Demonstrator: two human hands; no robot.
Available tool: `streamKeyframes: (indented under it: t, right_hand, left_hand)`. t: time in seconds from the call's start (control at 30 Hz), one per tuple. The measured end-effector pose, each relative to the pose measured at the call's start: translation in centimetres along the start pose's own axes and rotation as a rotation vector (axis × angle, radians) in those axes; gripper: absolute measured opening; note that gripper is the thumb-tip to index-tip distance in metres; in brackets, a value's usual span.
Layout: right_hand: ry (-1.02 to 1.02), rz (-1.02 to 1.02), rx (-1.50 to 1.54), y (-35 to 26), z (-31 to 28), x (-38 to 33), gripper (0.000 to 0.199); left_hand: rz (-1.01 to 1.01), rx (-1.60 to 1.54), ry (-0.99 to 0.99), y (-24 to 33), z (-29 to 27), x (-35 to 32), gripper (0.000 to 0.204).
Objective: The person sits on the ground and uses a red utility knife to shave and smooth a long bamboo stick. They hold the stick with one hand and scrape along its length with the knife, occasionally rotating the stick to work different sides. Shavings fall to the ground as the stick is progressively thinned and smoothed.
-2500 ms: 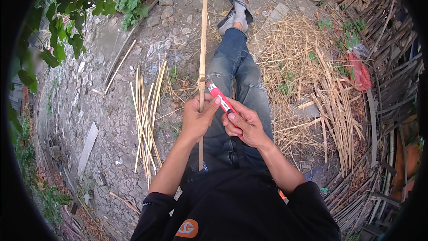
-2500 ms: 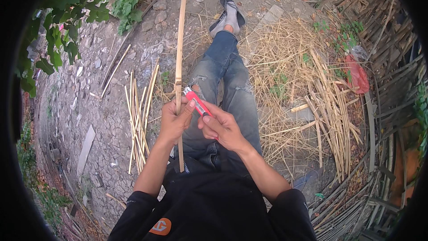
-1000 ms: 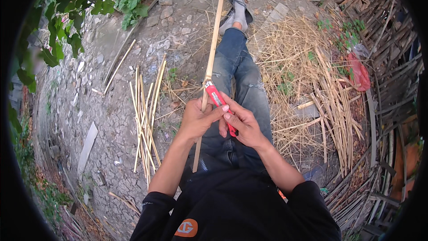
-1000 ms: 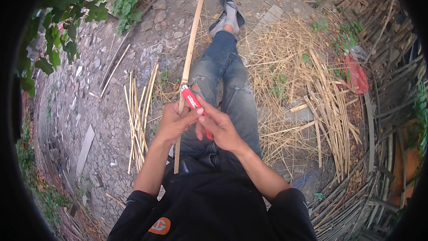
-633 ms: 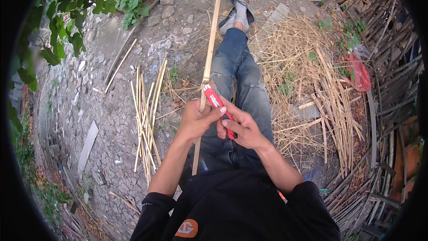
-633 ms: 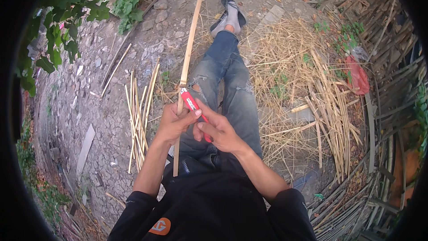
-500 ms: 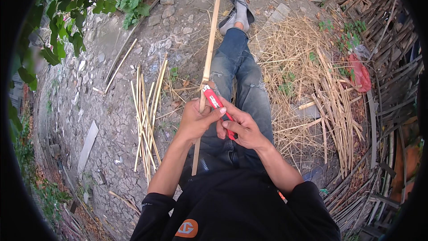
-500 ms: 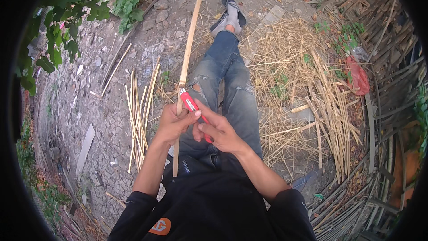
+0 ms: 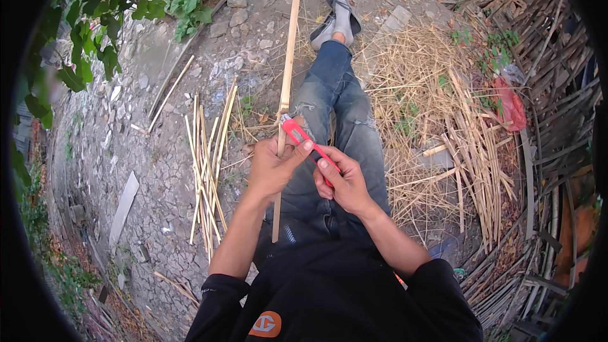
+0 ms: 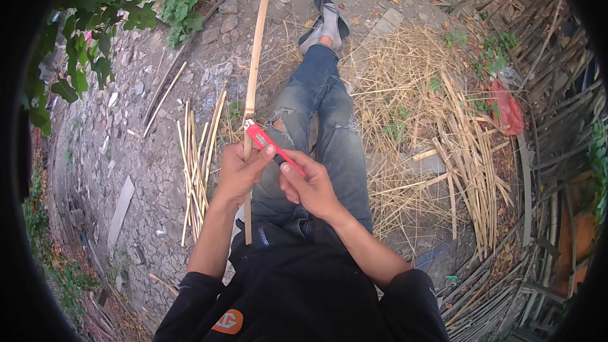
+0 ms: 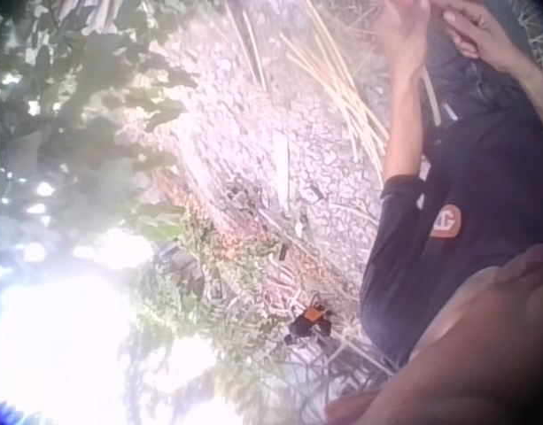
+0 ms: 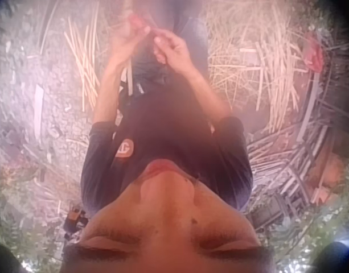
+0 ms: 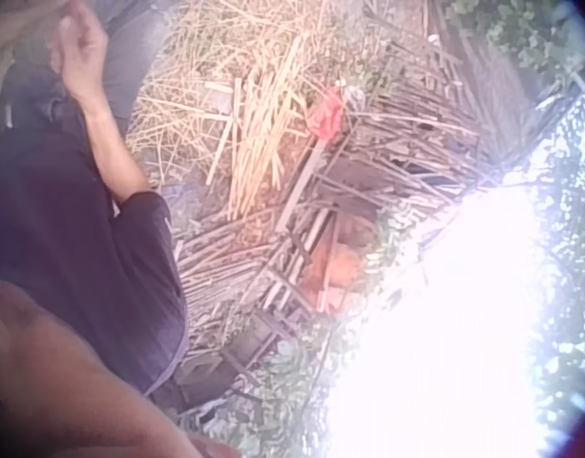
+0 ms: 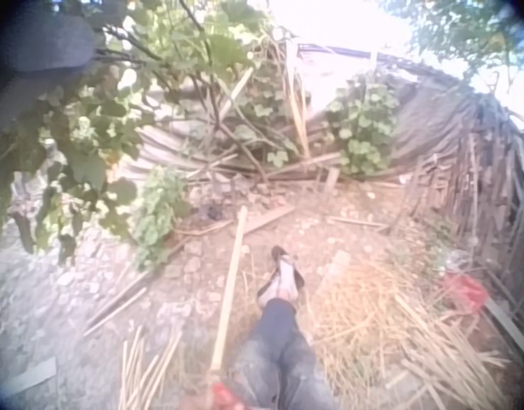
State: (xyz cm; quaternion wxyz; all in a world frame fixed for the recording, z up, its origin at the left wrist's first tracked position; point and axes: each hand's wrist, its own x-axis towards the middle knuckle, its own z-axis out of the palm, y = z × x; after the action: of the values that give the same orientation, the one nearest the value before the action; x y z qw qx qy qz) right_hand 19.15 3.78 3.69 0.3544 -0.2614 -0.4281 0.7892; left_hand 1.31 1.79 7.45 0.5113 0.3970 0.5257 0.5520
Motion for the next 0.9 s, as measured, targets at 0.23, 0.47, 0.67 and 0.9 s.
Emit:
streamKeyframes:
  t: [0.23,0.47,0.67,0.9]
  right_hand:
    - [0.070,0.033,0.127,0.6,0.8,-0.3,0.032]
    - [0.009,-0.010,0.191,0.7,1.0,-0.3,0.035]
    - [-0.051,-0.012,0.193,0.5,0.9,-0.2,0.033]
    - [-0.092,-0.018,0.155,0.2,0.7,-0.4,0.033]
  left_hand:
    - [-0.052,-0.012,0.040,-1.4,0.2,-0.2,0.031]
    - [-0.024,-0.011,0.088,-1.7,0.8,0.1,0.034]
    - [-0.040,-0.028,0.098,-1.9,0.4,0.0,0.035]
    - [-0.047,-0.050,0.120,-1.8,0.8,0.1,0.034]
